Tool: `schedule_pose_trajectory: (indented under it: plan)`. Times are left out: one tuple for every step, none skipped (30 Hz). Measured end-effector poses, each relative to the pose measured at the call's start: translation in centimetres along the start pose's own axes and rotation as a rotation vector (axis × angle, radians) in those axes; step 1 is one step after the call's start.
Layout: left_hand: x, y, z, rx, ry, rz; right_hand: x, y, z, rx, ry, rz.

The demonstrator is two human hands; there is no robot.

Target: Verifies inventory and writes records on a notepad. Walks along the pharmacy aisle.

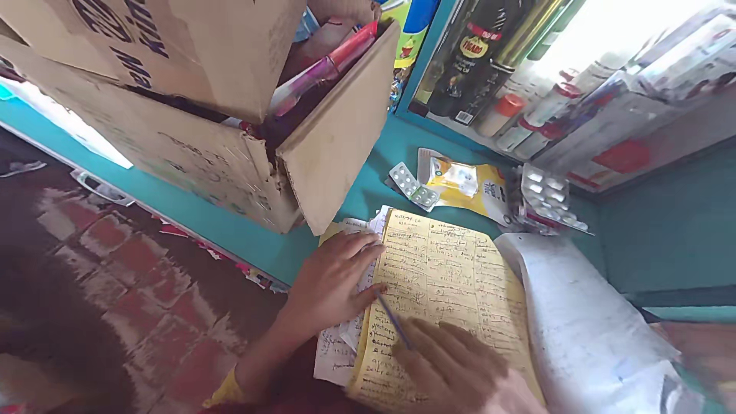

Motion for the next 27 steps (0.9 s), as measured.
schedule_pose_trajectory:
  plan:
    - [0.0, 0.0, 0.1, 0.003, 0.009, 0.001, 0.1, -0.8, -0.3, -0.017, -0.061, -0.014]
    - [0.0, 0.1, 0.1, 0.002, 0.012, 0.004, 0.3, -1.3, -0.7, -0.008, -0.104, -0.028]
    - [0.1, 0.1, 0.1, 0.004, -0.007, 0.011, 0.4, -1.6, -1.2, 0.02, -0.115, -0.03]
    - [0.1, 0.1, 0.1, 0.002, -0.013, 0.011, 0.6, -1.8, -1.7, 0.069, -0.093, -0.024]
    - [0.1, 0.2, 0.2, -0.003, -0.002, 0.008, 0.8, -1.8, -2.2, 0.113, -0.059, -0.018]
    - [0.1, 0.2, 0.1, -0.009, 0.002, 0.006, 1.0, -1.7, -2.8, 0.154, -0.026, -0.009]
    - [0.2, 0.2, 0.1, -0.013, -0.003, 0.005, 1.3, -1.5, -3.4, 0.197, 0.003, 0.003]
    - [0.2, 0.2, 0.0, -0.013, -0.009, 0.002, 1.6, -1.3, -4.0, 0.244, 0.019, 0.012]
    - [0.1, 0.3, 0.0, -0.013, -0.019, -0.001, 1.9, -1.2, -4.6, 0.286, 0.022, 0.019]
    - [0.1, 0.3, 0.0, -0.015, -0.024, -0.003, 2.0, -1.1, -4.8, 0.303, 0.022, 0.025]
    - [0.0, 0.3, 0.1, -0.019, -0.024, -0.004, 2.1, -1.1, -4.8, 0.287, 0.02, 0.027]
    - [0.1, 0.3, 0.1, -0.024, -0.021, -0.004, 2.1, -1.1, -4.5, 0.235, 0.012, 0.027]
    - [0.1, 0.3, 0.2, -0.024, -0.019, -0.003, 2.0, -1.0, -4.0, 0.165, 0.005, 0.027]
    - [0.2, 0.2, 0.1, -0.02, -0.022, 0.0, 2.0, -1.0, -3.3, 0.088, 0.005, 0.027]
    - [0.2, 0.2, 0.1, -0.014, -0.025, 0.004, 1.9, -0.8, -2.6, 0.019, 0.019, 0.027]
    - [0.2, 0.1, 0.1, 0.0, -0.036, 0.01, 1.8, -0.4, -1.7, -0.015, 0.045, 0.028]
    - [0.2, 0.1, 0.0, 0.013, -0.038, 0.013, 1.7, 0.0, -0.9, -0.017, 0.083, 0.03]
    - [0.2, 0.1, 0.0, 0.014, -0.033, 0.012, 1.5, 0.6, 0.0, 0.02, 0.142, 0.032]
    - [0.2, 0.2, 0.1, 0.016, -0.02, 0.007, 1.3, 1.3, 0.9, 0.062, 0.21, 0.028]
    - [0.2, 0.2, 0.1, 0.011, -0.012, 0.001, 1.1, 2.2, 1.5, 0.106, 0.281, 0.016]
    - [0.2, 0.2, 0.1, 0.006, 0.0, -0.007, 0.8, 3.3, 2.1, 0.132, 0.347, 0.003]
    - [0.2, 0.2, 0.1, 0.005, 0.008, -0.01, 0.6, 4.3, 2.5, 0.133, 0.391, -0.008]
    - [0.2, 0.2, 0.1, 0.005, 0.013, -0.013, 0.4, 5.4, 2.7, 0.104, 0.403, -0.025]
    - [0.2, 0.2, 0.1, 0.005, 0.017, -0.015, 0.2, 6.4, 2.7, 0.07, 0.388, -0.045]
    - [0.2, 0.2, 0.1, 0.006, 0.018, -0.016, 0.0, 7.1, 2.4, 0.045, 0.348, -0.063]
    - [0.2, 0.2, 0.1, 0.007, 0.017, -0.017, -0.2, 7.5, 2.1, 0.035, 0.313, -0.067]
    - [0.3, 0.1, 0.1, 0.003, 0.019, -0.019, -0.3, 7.7, 1.6, 0.055, 0.3, -0.054]
Point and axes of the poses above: each hand's wrist, its own x-axis away from the middle knuckle, its own z-axis out of the back of the hand, y = z × x, the point moved 6 cm from there along -x, towards the middle knuckle, and after that the axes turned 8 degrees about -x, right-handed, at the moved point
